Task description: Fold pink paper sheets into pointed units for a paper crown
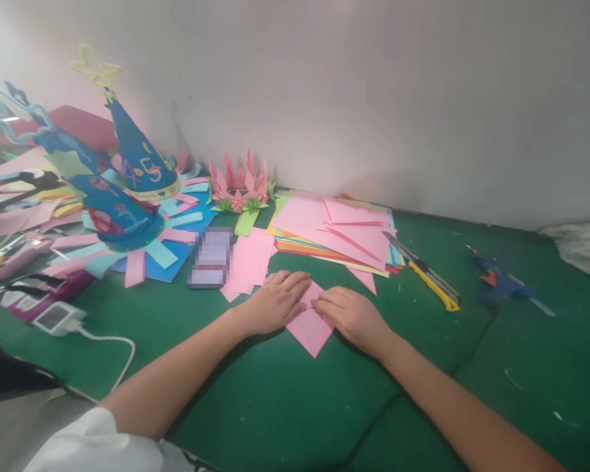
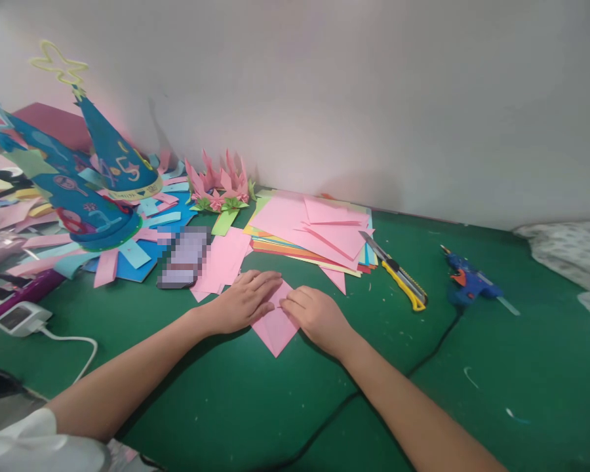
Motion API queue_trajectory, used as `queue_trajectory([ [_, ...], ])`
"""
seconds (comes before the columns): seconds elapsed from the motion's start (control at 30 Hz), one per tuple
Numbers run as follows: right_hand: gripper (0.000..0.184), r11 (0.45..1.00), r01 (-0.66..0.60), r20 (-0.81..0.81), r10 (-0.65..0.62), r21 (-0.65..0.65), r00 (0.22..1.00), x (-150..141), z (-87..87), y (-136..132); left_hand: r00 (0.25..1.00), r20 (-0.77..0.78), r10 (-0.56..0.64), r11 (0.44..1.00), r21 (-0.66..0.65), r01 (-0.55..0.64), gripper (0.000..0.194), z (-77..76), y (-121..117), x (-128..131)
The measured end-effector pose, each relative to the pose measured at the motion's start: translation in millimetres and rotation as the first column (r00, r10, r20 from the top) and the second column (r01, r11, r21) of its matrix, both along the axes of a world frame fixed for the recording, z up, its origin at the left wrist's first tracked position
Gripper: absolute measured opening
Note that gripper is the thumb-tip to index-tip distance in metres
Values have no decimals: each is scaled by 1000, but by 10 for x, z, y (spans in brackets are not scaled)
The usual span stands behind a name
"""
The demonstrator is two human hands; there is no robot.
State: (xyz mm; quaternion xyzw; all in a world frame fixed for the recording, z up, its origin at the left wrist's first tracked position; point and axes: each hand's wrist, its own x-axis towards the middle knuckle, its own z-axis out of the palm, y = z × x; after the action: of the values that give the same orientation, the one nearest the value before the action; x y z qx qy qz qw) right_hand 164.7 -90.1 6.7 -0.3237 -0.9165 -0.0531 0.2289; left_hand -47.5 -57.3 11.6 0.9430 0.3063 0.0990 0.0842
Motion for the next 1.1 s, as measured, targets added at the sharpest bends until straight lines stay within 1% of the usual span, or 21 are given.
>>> queue_trajectory([
  [0.13,22,999,-21,-8,21,-44,1000,2,26,-9,1000,14,6,1000,-8,-5,43,-8,-7,-2],
  [0.23,25,992,-55,-23,53,-115,998,31,47,-24,999,35,5,1000,-27,-4,41,14,-7,-13],
  [0.4,28,978,-70,-14,68,-198,998,81,50,-29,999,43,-25,998,-55,27,39,55,12,-41],
  [0.47,29,977,-77,-10,76,-197,997,85,43,-25,999,41,-22,999,-49,24,38,53,17,-45],
  [0.7,29,987,-85,-2,86,-136,996,55,50,-31,999,26,-21,999,-26,21,38,30,12,-36],
  [0.87,30,989,-72,4,73,-126,997,35,65,-38,1000,8,-25,999,-24,25,39,44,13,-34],
  [1.1,29,991,-61,-9,60,-123,998,34,26,-27,1000,4,-2,1000,-8,2,40,36,20,-35],
])
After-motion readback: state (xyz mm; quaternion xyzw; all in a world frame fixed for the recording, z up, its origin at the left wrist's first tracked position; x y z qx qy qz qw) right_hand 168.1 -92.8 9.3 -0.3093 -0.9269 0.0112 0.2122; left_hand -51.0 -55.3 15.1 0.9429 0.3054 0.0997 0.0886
